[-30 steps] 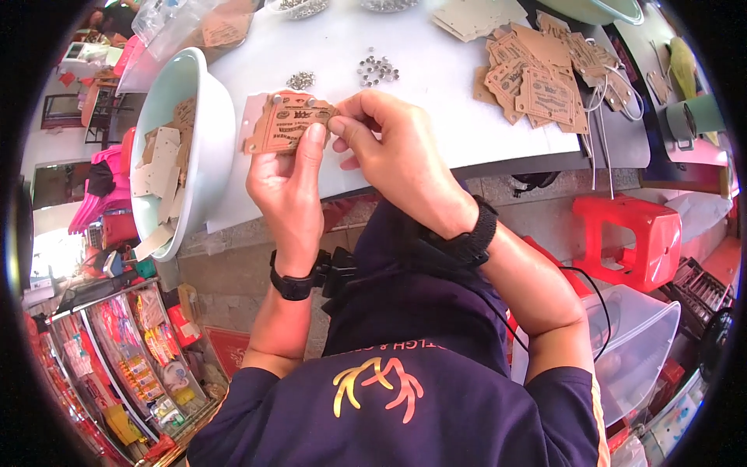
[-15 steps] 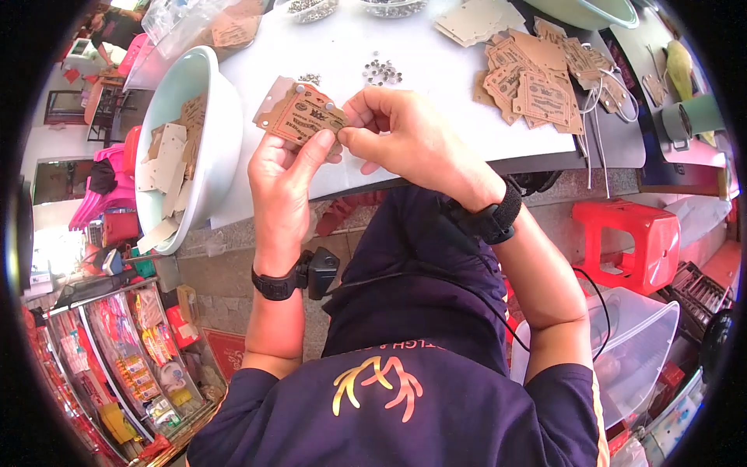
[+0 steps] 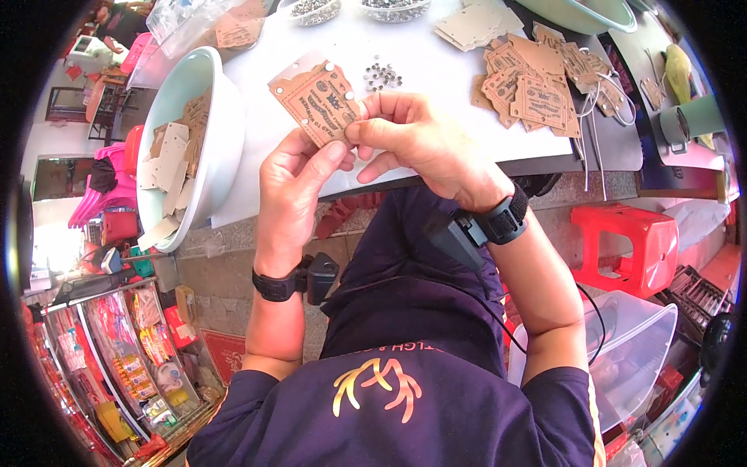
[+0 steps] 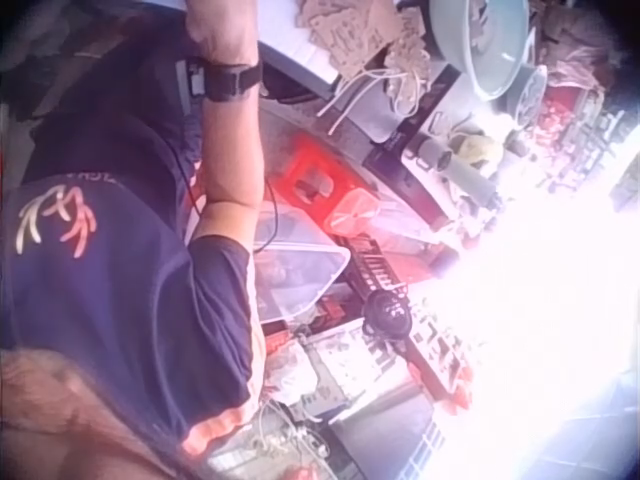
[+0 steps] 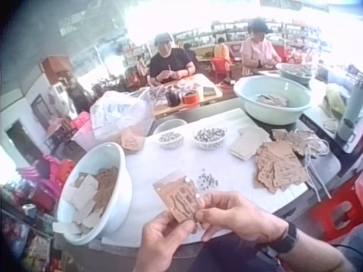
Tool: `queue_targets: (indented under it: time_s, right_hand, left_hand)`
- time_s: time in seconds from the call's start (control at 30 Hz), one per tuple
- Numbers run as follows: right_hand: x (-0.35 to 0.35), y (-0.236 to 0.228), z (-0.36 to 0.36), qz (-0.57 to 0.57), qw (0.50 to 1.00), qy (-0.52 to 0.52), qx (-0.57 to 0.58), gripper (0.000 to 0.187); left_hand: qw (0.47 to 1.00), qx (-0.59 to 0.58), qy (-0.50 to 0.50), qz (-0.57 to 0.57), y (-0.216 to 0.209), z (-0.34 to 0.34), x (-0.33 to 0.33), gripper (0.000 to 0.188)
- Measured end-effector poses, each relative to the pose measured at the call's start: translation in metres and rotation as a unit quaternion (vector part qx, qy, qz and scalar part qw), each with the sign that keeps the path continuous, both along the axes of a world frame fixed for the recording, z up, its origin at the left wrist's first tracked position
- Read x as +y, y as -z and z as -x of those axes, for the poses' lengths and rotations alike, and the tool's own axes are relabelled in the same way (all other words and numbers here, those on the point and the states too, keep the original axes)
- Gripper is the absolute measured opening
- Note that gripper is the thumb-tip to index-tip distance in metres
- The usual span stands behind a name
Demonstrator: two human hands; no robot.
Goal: Placing eyelets into pre-punched holes in shoe component labels.
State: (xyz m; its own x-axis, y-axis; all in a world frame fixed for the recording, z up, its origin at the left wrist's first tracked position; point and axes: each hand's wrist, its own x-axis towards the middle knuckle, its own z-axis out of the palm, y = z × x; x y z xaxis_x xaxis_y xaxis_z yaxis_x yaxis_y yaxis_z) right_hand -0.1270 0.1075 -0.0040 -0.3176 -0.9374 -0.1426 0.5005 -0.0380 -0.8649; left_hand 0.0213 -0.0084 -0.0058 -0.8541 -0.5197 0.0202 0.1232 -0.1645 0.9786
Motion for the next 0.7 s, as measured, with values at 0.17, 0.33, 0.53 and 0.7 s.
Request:
queue_targets:
  time_s: [0.17,0.33,0.53,0.7]
  right_hand:
    - [-0.001,0.006,-0.003,0.017,0.999,0.023,0.027,0.018]
    - [0.0,0.01,-0.004,0.031,0.998,0.039,0.048,0.019]
    - [0.0,0.007,-0.008,0.032,0.996,0.065,0.057,0.021]
    - [-0.001,0.009,-0.011,0.023,0.99,0.074,0.119,0.022]
  left_hand:
    - [0.999,-0.015,-0.031,0.036,-0.003,0.001,0.003,0.018]
    - [0.994,-0.032,-0.067,0.085,-0.002,0.004,0.004,0.013]
    - [0.975,-0.015,-0.123,0.185,0.005,0.009,0.007,0.01]
    - [0.968,-0.021,-0.13,0.213,0.004,0.009,0.008,0.009]
